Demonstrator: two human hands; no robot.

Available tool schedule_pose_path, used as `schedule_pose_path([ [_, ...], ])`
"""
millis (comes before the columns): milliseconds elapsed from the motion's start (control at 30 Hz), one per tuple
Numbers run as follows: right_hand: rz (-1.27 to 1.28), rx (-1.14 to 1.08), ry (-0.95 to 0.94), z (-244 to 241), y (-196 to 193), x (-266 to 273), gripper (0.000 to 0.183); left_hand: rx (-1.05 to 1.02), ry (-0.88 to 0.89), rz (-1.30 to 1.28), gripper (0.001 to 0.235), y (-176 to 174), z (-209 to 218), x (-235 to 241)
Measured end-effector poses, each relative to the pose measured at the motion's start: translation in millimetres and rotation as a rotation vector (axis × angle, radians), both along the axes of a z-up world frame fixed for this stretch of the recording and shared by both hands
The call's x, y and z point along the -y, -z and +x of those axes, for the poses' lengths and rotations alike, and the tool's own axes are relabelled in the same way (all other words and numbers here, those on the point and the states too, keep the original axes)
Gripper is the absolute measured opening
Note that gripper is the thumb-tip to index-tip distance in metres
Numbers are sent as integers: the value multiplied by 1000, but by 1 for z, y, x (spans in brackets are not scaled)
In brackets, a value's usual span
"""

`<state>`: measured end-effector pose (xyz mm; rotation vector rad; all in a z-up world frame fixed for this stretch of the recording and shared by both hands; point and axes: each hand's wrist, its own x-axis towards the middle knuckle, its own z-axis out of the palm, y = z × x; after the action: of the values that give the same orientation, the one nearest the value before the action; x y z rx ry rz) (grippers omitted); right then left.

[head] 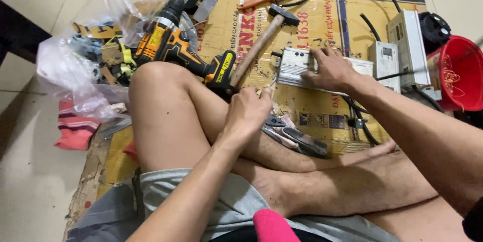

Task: The person sits on the floor and uses a cordless drill to remove screws from a metal electronic component. They then use a hammer to tap the component, likely to loosen parts, and finally use pliers to manipulate small pieces or wires.

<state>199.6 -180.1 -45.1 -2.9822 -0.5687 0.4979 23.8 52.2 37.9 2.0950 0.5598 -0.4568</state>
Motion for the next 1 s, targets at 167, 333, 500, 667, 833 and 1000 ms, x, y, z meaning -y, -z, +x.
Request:
schedule_pose_path([
  [167, -39, -47, -60, -25, -44, -19, 101, 61, 38, -63, 58, -38, -7, -1],
  [333, -86, -23, -166, -39, -33, -13, 102, 25, 51, -42, 60, -46, -8, -9],
  [500, -102, -2, -221, -52, -50, -20, 93, 68, 62, 42, 58, -26, 4, -13],
  [667, -51, -30, -201, -53, -49, -20, 92, 51, 88, 72, 53, -17, 10, -18],
  [833, -28, -3, -187, -54, -47, -19, 91, 87, 185, 124, 46, -29, 23, -13],
  [1000, -28, -20, -184, -45, -35, -18, 94, 172, 379, 317, 47, -2, 54, -2],
])
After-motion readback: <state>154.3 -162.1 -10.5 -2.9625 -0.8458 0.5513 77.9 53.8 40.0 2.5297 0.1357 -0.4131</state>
